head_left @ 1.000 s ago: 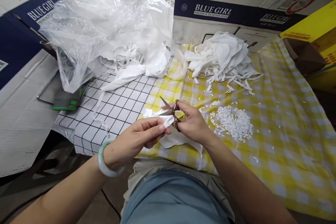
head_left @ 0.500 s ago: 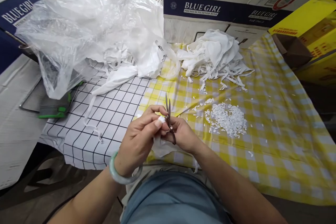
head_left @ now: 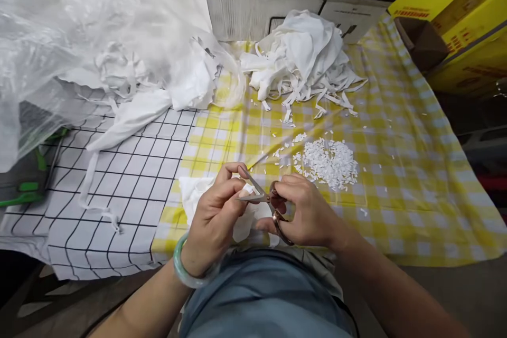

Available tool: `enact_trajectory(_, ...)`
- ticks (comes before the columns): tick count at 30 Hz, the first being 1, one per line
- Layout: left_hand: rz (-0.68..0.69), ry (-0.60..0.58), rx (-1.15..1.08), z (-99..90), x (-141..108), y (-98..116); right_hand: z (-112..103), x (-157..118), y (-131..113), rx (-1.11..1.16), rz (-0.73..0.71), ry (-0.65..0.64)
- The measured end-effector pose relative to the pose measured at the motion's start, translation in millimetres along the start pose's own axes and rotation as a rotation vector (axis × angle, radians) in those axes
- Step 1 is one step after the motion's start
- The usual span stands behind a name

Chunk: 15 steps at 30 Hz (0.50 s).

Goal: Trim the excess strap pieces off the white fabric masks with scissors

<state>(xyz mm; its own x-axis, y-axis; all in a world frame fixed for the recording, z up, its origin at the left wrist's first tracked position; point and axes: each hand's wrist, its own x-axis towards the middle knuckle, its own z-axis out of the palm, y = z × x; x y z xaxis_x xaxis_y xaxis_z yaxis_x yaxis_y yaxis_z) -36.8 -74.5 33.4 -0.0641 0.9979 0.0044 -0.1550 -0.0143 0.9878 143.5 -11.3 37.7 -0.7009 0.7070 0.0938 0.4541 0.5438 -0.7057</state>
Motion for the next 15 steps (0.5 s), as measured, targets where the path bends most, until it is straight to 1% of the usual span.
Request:
enact_trajectory(3, 0.034, -0.025, 0.035, 0.0, 0.2, -2.1, -0.8, -0.6, 3.4, 0.010, -0.001, -0.009)
enact_trajectory(10, 0.067, -0.051, 0.092, 0.6, 0.4, -4.6, -2.7, -2.8, 5.3, 0.045, 0.021, -0.042)
enact_trajectory(15, 0.034, -0.053, 0.094, 2.6, 0.4, -3.2, -2.2, -2.3, 4.0, 0.066, 0.036, -0.057)
